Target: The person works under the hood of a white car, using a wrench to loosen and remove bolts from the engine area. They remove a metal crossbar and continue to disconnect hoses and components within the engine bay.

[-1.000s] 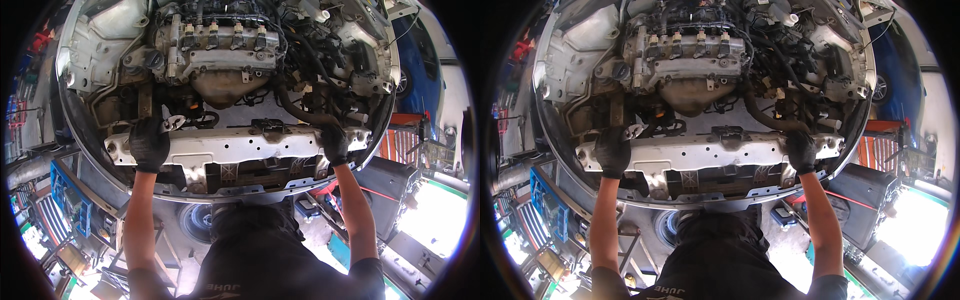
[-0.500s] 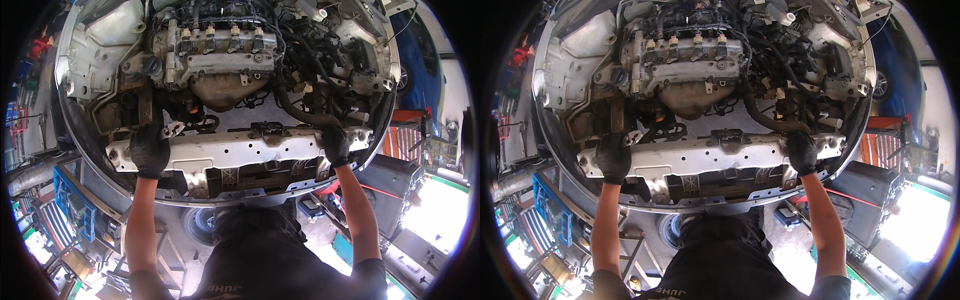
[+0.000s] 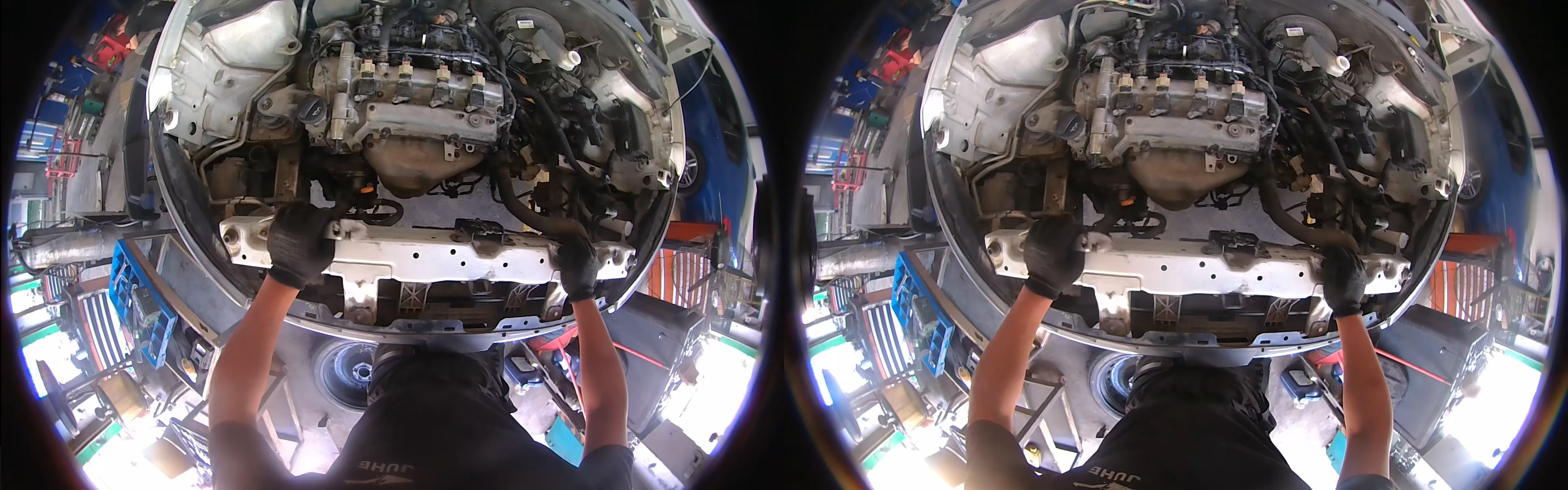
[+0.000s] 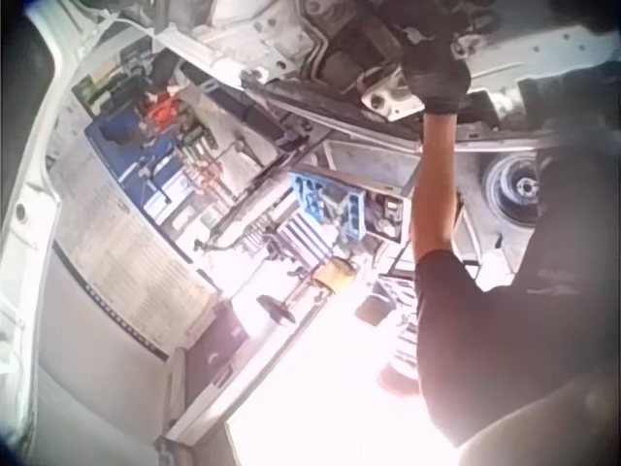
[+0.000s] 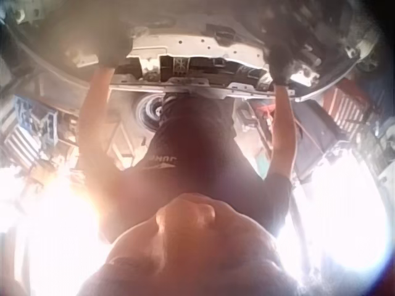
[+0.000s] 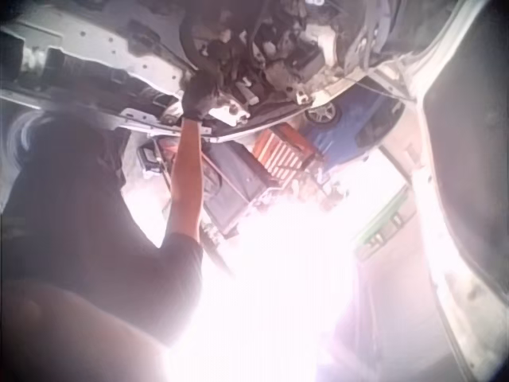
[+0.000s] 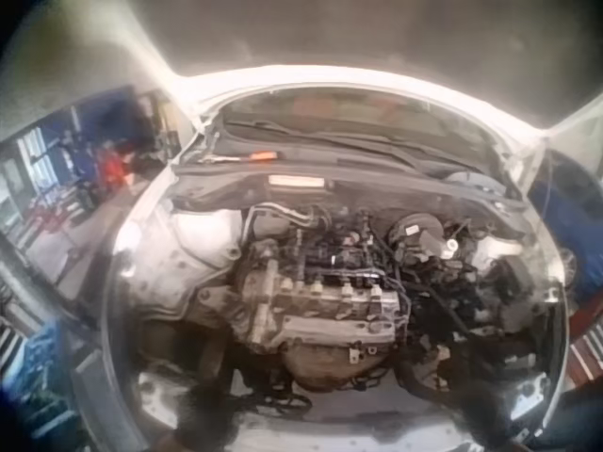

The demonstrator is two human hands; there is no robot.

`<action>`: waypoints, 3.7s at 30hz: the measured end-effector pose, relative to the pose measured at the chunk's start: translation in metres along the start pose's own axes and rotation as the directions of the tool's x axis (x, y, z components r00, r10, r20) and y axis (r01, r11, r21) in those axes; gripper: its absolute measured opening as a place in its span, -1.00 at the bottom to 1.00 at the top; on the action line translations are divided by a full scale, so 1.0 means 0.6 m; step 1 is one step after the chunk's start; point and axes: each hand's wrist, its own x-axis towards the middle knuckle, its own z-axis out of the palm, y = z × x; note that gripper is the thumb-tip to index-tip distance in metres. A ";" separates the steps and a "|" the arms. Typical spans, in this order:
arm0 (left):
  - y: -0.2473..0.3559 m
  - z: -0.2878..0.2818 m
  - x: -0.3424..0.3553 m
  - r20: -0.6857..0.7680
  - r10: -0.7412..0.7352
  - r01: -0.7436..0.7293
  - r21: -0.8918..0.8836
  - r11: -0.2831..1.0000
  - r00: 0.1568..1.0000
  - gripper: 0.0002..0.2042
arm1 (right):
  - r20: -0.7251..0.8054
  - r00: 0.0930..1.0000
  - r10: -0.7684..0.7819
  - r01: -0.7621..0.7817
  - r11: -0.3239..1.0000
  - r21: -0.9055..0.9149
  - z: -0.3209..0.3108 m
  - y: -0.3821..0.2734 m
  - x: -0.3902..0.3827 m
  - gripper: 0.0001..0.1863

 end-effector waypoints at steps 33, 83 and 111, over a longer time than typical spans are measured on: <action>0.015 -0.016 0.005 0.036 0.067 -0.067 -0.009 0.998 0.997 -0.81 | -0.003 0.999 0.049 -0.049 0.998 0.034 -0.014 -0.016 0.004 -0.81; 0.181 -0.032 -0.745 0.611 -0.791 0.137 -0.786 -0.603 0.027 -0.87 | 0.051 0.948 -0.313 0.313 0.897 -0.311 0.108 0.146 -0.021 -0.29; -0.695 -0.255 -0.719 0.113 -0.981 0.622 -0.760 -0.187 -0.158 -0.65 | -0.408 0.714 0.568 -0.579 0.807 0.111 0.149 -0.296 -0.044 -0.55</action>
